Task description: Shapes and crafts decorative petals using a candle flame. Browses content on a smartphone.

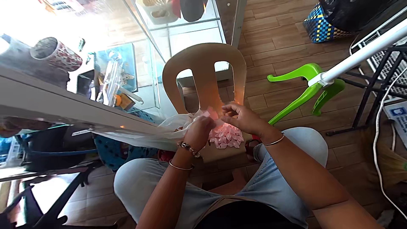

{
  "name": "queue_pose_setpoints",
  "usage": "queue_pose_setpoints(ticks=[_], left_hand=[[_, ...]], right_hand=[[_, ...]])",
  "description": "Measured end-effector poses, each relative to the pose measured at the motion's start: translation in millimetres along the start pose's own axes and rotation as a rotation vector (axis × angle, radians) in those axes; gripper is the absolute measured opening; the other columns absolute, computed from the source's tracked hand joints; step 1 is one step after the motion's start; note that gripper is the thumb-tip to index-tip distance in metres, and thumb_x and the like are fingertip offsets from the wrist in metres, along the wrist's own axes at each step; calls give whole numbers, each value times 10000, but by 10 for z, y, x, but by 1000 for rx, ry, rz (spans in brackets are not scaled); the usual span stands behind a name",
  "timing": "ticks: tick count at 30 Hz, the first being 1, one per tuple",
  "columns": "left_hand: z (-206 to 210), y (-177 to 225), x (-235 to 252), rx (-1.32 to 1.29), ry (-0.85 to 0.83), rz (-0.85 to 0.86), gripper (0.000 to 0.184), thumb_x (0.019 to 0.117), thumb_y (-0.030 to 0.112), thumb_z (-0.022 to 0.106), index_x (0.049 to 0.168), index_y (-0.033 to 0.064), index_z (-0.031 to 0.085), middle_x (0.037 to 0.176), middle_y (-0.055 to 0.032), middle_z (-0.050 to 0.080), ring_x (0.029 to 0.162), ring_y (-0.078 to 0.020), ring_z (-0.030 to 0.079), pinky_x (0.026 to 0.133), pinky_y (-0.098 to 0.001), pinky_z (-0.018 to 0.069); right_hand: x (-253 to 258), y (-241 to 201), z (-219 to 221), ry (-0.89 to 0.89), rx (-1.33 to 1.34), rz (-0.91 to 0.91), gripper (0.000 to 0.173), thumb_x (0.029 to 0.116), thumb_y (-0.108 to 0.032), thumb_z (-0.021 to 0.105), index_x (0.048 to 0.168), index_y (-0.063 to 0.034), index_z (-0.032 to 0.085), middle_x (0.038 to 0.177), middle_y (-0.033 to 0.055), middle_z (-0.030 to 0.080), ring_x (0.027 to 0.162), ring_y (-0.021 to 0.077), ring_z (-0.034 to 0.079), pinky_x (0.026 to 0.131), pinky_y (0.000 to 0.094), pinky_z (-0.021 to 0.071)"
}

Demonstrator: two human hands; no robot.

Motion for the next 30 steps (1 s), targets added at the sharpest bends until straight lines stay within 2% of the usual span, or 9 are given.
queue_pose_setpoints(ticks=[2, 6, 10, 14, 18, 23, 25, 27, 30], left_hand=[[-91, 59, -53, 2, 52, 85, 172, 1046, 102, 570, 1002, -20, 683, 1027, -168, 666, 922, -298, 663, 846, -500, 548], [-200, 112, -105, -11, 124, 142, 132, 1027, 92, 599, 992, 4, 690, 1052, -148, 660, 917, -278, 665, 820, -496, 558], [-216, 120, -97, 16, 228, 74, 349, 968, 171, 715, 1277, 29, 637, 1286, -198, 618, 1054, -362, 666, 869, -552, 563], [-152, 176, -137, 289, 375, 219, 377, 893, 190, 795, 1241, 79, 700, 1322, -185, 617, 1253, -417, 565, 975, -607, 488], [-78, 175, -160, 414, 490, 323, 178, 964, 112, 686, 1128, 86, 750, 1137, -143, 694, 1079, -352, 663, 872, -526, 543], [-66, 189, -154, 339, 534, 296, 158, 984, 92, 650, 1105, 59, 746, 1035, -137, 729, 939, -325, 715, 751, -495, 580], [-105, 203, -155, 191, 444, 208, 165, 1001, 111, 636, 1112, 45, 739, 1011, -144, 723, 865, -303, 717, 725, -495, 589], [-169, 217, -173, -45, 302, 112, 161, 1003, 114, 652, 1123, 35, 723, 980, -118, 716, 798, -220, 691, 734, -413, 587], [-211, 206, -196, -388, 123, -36, 162, 974, 50, 677, 1132, 17, 689, 926, -97, 716, 703, -135, 657, 629, -286, 556]], right_hand=[[19, -35, 58, -42, 54, -24, 397, 993, -245, 685, 1325, -40, 609, 1200, 120, 676, 1000, 206, 677, 866, 389, 567], [39, -88, 80, 4, 119, -99, 84, 990, -140, 670, 1012, -59, 676, 884, 32, 669, 754, 84, 617, 700, 254, 526], [37, -112, 81, 80, 99, -47, 100, 1006, -156, 653, 1037, -63, 675, 890, 42, 671, 744, 83, 615, 695, 255, 521], [17, -90, 134, 102, 235, 26, 89, 1002, -168, 659, 1040, -87, 662, 865, 33, 666, 692, 87, 600, 593, 225, 486], [-38, -127, 180, 40, 381, 109, 93, 1013, -192, 644, 1045, -104, 651, 898, 32, 676, 712, 81, 613, 573, 206, 485], [-58, -140, 149, 14, 438, 146, 73, 1001, -172, 659, 1024, -103, 655, 898, 20, 679, 714, 63, 620, 560, 183, 477], [-72, -138, 117, 17, 435, 133, 61, 992, -156, 668, 1017, -102, 661, 869, 21, 674, 687, 59, 602, 542, 175, 460], [-91, -138, 78, 10, 430, 116, 34, 990, -125, 662, 1012, -100, 664, 850, 24, 670, 674, 58, 591, 543, 174, 458], [-114, -158, 31, -16, 399, 71, 34, 984, -83, 652, 1013, -80, 668, 841, 33, 668, 682, 63, 597, 568, 180, 477]])
Point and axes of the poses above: each hand's wrist, its own x-axis towards the middle knuckle, its own z-axis out of the palm, y = z × x, the point moved 4 cm from there along x, towards the middle knuckle
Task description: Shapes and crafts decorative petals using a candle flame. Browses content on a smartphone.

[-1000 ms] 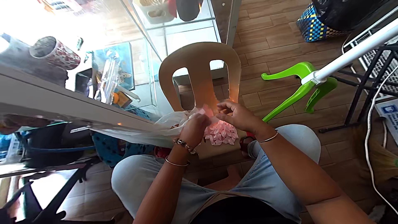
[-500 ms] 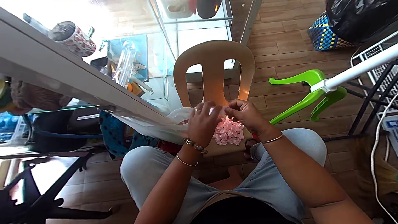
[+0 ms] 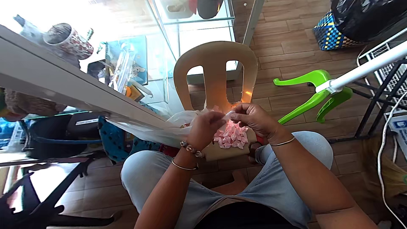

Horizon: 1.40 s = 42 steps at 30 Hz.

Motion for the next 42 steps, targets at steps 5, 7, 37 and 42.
queue_pose_setpoints(ticks=[5, 7, 37, 42], left_hand=[[-18, -45, 6, -233, -89, -196, 157, 971, 2, 650, 1124, -7, 685, 890, -83, 713, 608, -90, 609, 528, -209, 497], [-9, -92, 34, -294, -100, -245, 142, 981, 28, 648, 1113, 0, 693, 901, -59, 714, 644, -62, 621, 553, -194, 509], [67, -189, 50, -863, 33, -522, 161, 1061, 129, 508, 1153, 83, 632, 899, -9, 661, 684, -72, 646, 667, -233, 581], [42, -170, 26, -869, 18, -421, 176, 1026, 24, 534, 1157, 71, 642, 926, -9, 666, 728, -72, 655, 727, -235, 587]], right_hand=[[-57, -47, -17, -50, -67, -91, 45, 975, -74, 641, 1005, -88, 672, 804, 28, 653, 637, 65, 569, 552, 181, 457], [-60, -74, -11, -64, -93, -114, 36, 977, -62, 640, 992, -79, 669, 792, 32, 644, 620, 66, 553, 535, 176, 442], [-56, -26, 297, 165, -843, -775, 159, 929, -83, 660, 1029, -72, 783, 998, 101, 687, 944, 238, 655, 810, 367, 562], [-44, -26, 308, 203, -912, -792, 202, 942, -91, 629, 1077, -63, 777, 989, 114, 683, 933, 269, 650, 756, 387, 553]])
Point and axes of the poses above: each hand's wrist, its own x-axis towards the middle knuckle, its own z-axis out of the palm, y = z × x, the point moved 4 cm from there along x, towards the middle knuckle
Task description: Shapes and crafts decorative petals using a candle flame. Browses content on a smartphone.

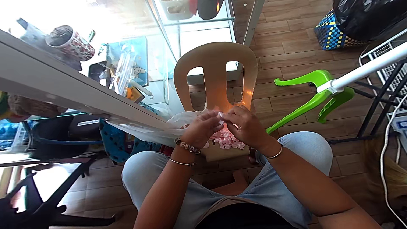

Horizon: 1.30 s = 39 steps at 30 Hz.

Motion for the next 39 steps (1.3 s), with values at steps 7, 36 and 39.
queue_pose_setpoints(ticks=[7, 36, 39], left_hand=[[-8, 1, -3, 36, 24, 88, 369, 960, -114, 564, 1262, 95, 598, 1022, -15, 678, 832, -93, 684, 795, -253, 587], [108, 19, 2, -55, -41, -115, 439, 1097, 467, 377, 1152, 96, 606, 936, -34, 715, 781, -120, 710, 739, -269, 603], [63, 30, -10, -118, -41, -63, 224, 1092, 292, 480, 1125, 121, 621, 889, -14, 696, 754, -98, 699, 720, -251, 602]], right_hand=[[27, 24, -76, 17, 214, 164, 219, 932, -67, 602, 1070, -45, 770, 1001, 97, 669, 911, 184, 636, 770, 310, 547], [94, 44, -135, 185, 37, -37, 147, 981, -142, 657, 1032, -80, 779, 1085, 109, 693, 1049, 281, 625, 918, 430, 508], [57, 16, -147, 179, -20, -154, 146, 967, -137, 669, 1048, -122, 791, 1114, 103, 696, 1122, 295, 608, 960, 442, 485]])
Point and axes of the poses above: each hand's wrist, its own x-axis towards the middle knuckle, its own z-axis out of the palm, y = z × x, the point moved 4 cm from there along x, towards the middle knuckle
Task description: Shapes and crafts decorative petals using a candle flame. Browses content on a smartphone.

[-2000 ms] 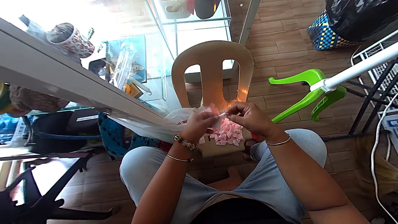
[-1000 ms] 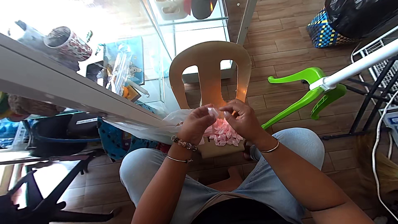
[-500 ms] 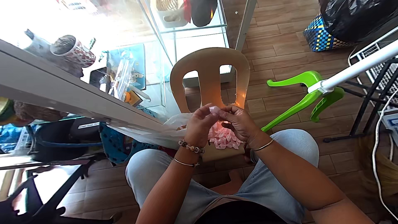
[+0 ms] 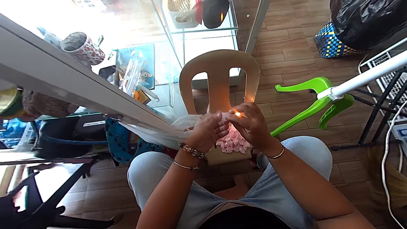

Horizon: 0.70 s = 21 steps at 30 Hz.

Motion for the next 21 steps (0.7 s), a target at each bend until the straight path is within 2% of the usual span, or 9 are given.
queue_pose_setpoints(ticks=[2, 4, 13, 17, 21], left_hand=[[-24, 13, -5, -35, -20, 33, 164, 1078, 141, 492, 1195, 114, 604, 924, -22, 683, 755, -99, 689, 720, -255, 601], [-31, 28, -9, -50, -32, 70, 216, 1064, 68, 478, 1240, 95, 601, 952, -28, 671, 751, -93, 675, 719, -250, 595], [-56, 66, -65, 45, 42, 214, 230, 1028, 22, 546, 1235, 103, 603, 951, -19, 674, 757, -86, 672, 722, -248, 592], [-39, 92, -110, 255, 103, 363, 318, 998, 1, 594, 1298, 104, 575, 1060, -27, 663, 831, -102, 675, 752, -277, 592], [-13, 119, -131, 471, 57, 525, 348, 971, -29, 618, 1296, 88, 574, 986, -29, 668, 796, -91, 664, 723, -252, 586]], right_hand=[[2, -25, -20, 8, -17, -56, 138, 955, -121, 680, 1035, -132, 791, 1119, 107, 694, 1138, 295, 600, 971, 437, 477], [-2, -41, -23, 14, -25, -88, 137, 943, -110, 689, 1024, -136, 795, 1110, 106, 691, 1131, 293, 597, 968, 435, 467], [1, -51, 0, -5, -39, -105, 130, 946, -127, 687, 1018, -139, 796, 1112, 102, 696, 1133, 297, 598, 978, 447, 456], [4, -33, 43, -38, 110, 67, 162, 984, -191, 657, 1010, -107, 793, 1144, 99, 682, 1134, 272, 584, 988, 447, 455], [-2, -34, 68, 15, 366, 344, 112, 919, -140, 711, 948, -44, 760, 1141, 81, 651, 1096, 148, 598, 947, 295, 504]])
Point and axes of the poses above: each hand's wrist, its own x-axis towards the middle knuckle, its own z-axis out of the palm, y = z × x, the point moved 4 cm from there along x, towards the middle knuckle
